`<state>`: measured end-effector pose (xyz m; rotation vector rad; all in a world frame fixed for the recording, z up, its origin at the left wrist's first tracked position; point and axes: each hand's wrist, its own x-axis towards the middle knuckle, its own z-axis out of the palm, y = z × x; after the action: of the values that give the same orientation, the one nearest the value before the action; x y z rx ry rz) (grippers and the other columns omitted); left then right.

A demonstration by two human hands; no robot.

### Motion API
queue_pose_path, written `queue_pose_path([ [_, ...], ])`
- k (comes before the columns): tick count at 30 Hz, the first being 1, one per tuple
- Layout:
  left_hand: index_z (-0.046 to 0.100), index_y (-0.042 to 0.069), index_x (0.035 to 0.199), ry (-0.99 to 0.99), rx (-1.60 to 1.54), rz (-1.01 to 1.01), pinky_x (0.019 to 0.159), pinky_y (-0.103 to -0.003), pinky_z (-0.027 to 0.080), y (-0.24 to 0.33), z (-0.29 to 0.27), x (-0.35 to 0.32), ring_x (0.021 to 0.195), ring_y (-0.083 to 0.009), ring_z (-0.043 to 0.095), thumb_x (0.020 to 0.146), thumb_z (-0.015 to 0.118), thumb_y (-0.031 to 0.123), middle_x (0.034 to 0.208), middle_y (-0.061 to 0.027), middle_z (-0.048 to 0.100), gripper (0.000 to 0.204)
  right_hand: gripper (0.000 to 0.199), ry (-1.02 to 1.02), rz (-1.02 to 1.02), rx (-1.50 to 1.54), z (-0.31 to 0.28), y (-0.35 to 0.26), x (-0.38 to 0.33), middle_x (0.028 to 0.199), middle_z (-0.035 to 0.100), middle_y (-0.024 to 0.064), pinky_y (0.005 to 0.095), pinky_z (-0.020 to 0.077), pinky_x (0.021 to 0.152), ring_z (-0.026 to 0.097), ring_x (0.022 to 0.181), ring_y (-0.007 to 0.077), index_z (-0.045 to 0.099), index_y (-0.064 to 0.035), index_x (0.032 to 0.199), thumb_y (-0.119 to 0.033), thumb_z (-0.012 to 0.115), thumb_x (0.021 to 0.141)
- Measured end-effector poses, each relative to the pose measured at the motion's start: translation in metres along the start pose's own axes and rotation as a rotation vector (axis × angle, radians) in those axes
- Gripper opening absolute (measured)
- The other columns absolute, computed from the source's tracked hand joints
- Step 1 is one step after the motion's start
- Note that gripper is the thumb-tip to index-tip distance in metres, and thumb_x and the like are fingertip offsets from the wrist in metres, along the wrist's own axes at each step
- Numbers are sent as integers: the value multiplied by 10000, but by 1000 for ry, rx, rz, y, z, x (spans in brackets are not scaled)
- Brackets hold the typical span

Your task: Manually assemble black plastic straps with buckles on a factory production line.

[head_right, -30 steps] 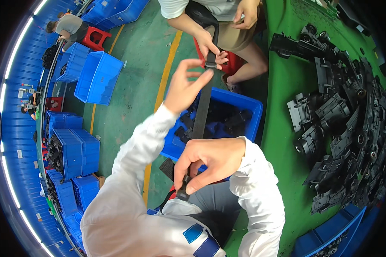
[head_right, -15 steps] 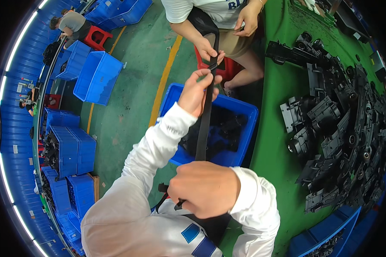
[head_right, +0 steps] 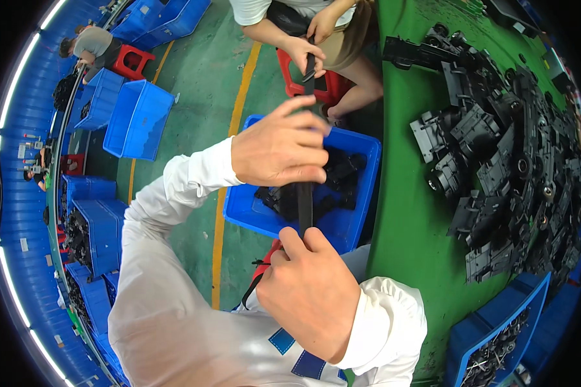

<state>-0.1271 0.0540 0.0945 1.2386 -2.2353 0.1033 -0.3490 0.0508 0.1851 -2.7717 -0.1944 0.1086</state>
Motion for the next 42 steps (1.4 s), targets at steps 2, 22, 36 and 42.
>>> queue_pose_path([
  [2,564,82,749,-241,-172,81,865,-412,451,4,0,-1,713,-255,542,922,644,371,695,-51,509,346,87,11,77,-20,-2,-9,-5,744,581,22,302,436,773,547,865,212,645,-57,668,-142,656,654],
  [22,668,22,769,292,-617,-129,605,-343,434,95,-61,33,552,-155,503,663,905,281,653,-44,629,367,220,1015,285,1535,19,71,-49,982,695,113,276,508,780,658,872,151,682,43,1077,-30,690,870],
  [36,646,-16,903,582,-160,-360,567,-312,457,124,-11,14,599,-180,606,700,841,-74,728,-109,680,287,226,1012,424,1286,25,58,-46,922,676,45,192,364,598,436,658,37,700,46,1012,53,736,788],
  [42,696,-32,883,516,-326,-636,726,-359,549,133,-10,16,725,-234,676,689,792,-131,805,-114,710,238,248,1003,377,1200,32,61,-42,967,691,50,200,385,623,447,689,48,706,39,1018,85,711,774],
])
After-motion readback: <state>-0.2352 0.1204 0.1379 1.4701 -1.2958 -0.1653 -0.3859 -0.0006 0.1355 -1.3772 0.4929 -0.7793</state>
